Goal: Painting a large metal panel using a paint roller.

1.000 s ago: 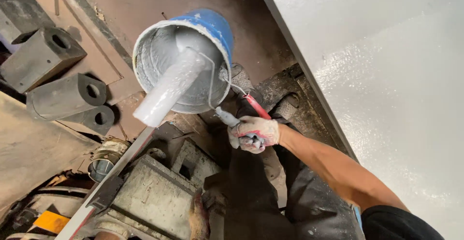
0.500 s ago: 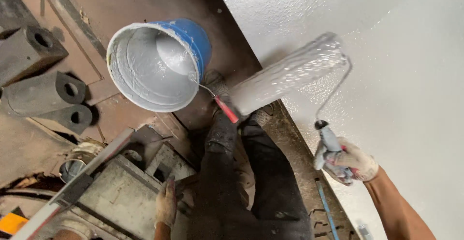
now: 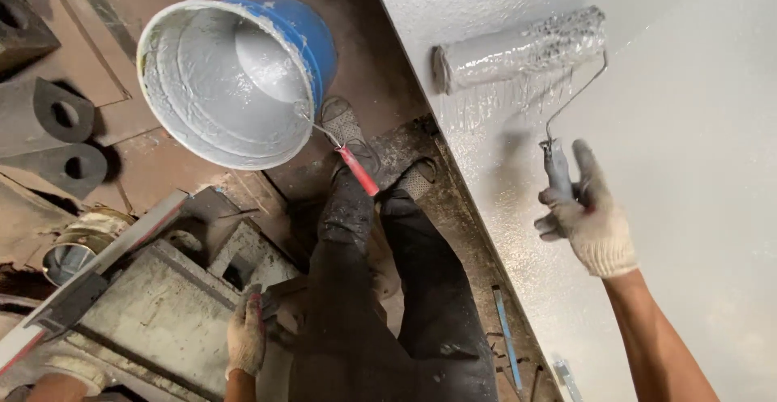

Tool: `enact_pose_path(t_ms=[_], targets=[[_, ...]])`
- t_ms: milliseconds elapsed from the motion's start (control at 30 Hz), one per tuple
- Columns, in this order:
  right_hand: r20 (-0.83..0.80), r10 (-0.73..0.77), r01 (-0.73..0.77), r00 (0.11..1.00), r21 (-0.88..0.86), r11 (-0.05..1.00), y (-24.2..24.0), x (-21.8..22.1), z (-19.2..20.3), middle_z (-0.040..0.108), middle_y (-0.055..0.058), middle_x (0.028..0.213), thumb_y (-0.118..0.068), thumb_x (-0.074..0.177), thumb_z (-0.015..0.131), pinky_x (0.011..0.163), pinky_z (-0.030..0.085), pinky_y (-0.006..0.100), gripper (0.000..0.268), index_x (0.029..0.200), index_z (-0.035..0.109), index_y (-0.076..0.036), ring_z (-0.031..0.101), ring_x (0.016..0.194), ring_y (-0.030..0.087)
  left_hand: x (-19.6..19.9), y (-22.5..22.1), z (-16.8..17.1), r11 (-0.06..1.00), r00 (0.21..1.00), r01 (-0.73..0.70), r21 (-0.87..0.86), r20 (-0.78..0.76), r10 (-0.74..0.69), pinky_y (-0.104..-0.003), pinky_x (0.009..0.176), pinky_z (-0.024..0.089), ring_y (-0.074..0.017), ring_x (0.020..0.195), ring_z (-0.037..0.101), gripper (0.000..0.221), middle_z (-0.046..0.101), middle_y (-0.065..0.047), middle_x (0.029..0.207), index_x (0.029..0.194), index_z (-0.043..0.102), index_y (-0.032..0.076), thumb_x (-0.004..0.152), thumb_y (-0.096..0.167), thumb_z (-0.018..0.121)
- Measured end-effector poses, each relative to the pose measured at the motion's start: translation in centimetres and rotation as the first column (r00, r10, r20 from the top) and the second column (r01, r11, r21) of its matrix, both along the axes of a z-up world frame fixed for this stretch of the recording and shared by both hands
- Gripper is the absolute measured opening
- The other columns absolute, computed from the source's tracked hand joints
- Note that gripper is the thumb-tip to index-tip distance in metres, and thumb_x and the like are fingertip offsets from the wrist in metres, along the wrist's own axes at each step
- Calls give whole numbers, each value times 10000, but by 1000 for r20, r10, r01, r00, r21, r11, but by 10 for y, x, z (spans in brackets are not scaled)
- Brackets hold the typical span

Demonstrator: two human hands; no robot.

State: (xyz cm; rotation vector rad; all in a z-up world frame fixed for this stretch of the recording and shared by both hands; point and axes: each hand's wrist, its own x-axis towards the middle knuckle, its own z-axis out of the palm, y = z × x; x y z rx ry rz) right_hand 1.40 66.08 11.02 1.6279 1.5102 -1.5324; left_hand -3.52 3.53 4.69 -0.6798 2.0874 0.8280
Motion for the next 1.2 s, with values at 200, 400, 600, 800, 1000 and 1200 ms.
enact_pose_path(t_ms=[200, 400, 600, 800, 1000, 1200], targets=[[127, 308, -318, 943, 62, 946, -1, 72, -4, 683, 112, 1193, -105, 926, 606, 616, 642, 341, 826, 1625, 209, -293, 707, 694, 183, 13, -14, 6, 949, 938, -314, -38, 144, 316, -410, 861, 556, -291, 1055, 700, 522, 680, -162, 1234, 1462, 529, 21, 1056, 338, 437], [255, 626, -674, 737, 344, 653, -14, 55, -13, 724, 171, 948, -173, 1027, 535, 710, 629, 398, 602, 1589, 426, -362, 706, 756, 249, 43, -37, -22, 937, 925, -318, -147, 167, 340, -440, 853, 581, -306, 1029, 708, 536, 700, -210, 1243, 1463, 538, -3, 1086, 363, 429], [442, 719, -844, 537, 264, 467, 11, -118, -26, 713, 195, 866, -256, 1030, 507, 571, 606, 487, 524, 1538, 394, -315, 697, 673, 343, -2, -2, -35, 930, 888, -30, -366, 417, 193, -459, 1013, 520, -342, 1195, 666, 622, 623, -203, 1417, 1554, 428, 67, 1067, 453, 422], [218, 740, -645, 636, 677, 354, 43, -265, -53, 704, 205, 803, -163, 1120, 451, 494, 576, 458, 443, 1560, 488, -196, 686, 605, 317, -89, 25, -3, 985, 943, 62, -163, 334, -4, -421, 1030, 501, -296, 1242, 633, 625, 654, -169, 1408, 1489, 551, 64, 1029, 468, 421], [281, 746, -779, 604, 408, 476, 84, -342, -108, 703, 219, 762, -266, 1194, 403, 476, 571, 408, 368, 1121, 677, -32, 714, 580, 310, -165, 25, 2, 958, 962, 148, -247, 260, -82, -346, 1009, 484, -255, 1166, 655, 563, 689, -162, 1336, 1472, 574, 9, 1068, 387, 469], [93, 787, -559, 610, 755, 343, 49, -268, -69, 682, 174, 793, -157, 1151, 476, 413, 520, 401, 374, 1524, 463, -133, 640, 549, 274, -166, 10, -17, 982, 986, -168, 88, 35, 165, -301, 910, 484, -146, 1030, 612, 458, 675, -70, 1237, 1389, 586, -28, 1036, 263, 571]])
